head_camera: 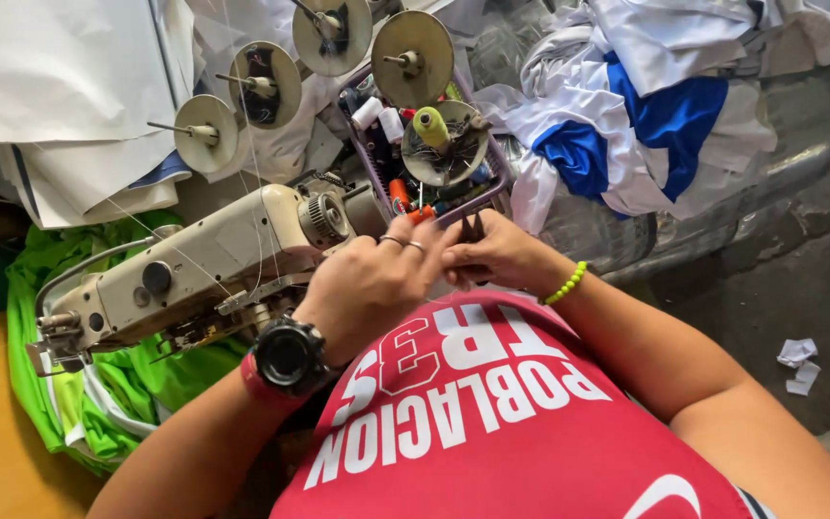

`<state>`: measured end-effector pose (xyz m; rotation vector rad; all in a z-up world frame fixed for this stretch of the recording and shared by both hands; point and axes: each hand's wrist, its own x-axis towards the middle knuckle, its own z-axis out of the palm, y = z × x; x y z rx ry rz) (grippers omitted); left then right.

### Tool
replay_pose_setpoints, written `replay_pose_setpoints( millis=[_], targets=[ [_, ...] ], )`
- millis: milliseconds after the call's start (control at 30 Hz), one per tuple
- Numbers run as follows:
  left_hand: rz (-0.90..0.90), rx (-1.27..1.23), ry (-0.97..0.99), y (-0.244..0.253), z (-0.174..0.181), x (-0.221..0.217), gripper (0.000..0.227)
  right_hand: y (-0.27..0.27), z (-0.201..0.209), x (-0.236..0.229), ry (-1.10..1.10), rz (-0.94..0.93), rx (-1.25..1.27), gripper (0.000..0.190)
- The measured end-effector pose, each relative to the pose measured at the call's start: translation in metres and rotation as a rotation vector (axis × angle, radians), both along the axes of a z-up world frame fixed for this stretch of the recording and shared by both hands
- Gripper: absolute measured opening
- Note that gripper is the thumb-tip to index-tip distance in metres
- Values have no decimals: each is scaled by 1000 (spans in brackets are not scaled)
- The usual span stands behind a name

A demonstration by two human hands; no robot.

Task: Threading an industrial sewing machine by placing spools and guiding thread through tension discs and guides.

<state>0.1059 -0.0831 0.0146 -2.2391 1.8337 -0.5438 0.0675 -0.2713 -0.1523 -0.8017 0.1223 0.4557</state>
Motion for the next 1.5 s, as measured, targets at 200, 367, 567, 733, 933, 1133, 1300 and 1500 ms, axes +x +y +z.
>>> replay_pose_setpoints(
  millis=[200, 367, 567, 733, 933, 1133, 1300, 1500],
  targets=[
    [20, -125, 17, 6, -2, 6, 14, -33, -20, 57, -602, -458, -781, 17],
    [73, -232, 51, 6, 15, -5, 13, -22, -17, 94, -883, -745, -1367, 31],
    [103, -292, 128, 23, 26, -14, 19, -13, -18, 103, -954, -758, -1471, 36],
    [146, -351, 203, 20, 32, -13, 9, -15, -15, 108, -992, -800, -1625, 21],
    [197, -345, 261, 26, 31, -13, 9, -52, 30, 67, -967, -834, -1365, 7],
    [255, -549, 520, 11, 31, 2, 9, -58, 87, 1, -984, -791, -1115, 12],
    [118, -811, 956, -59, 30, 14, 9, -43, 137, -23, -1018, -792, -1116, 8],
    [28, -617, 1439, -66, 43, 23, 8, -75, 154, -33, -1173, -943, -1359, 11]
  ],
)
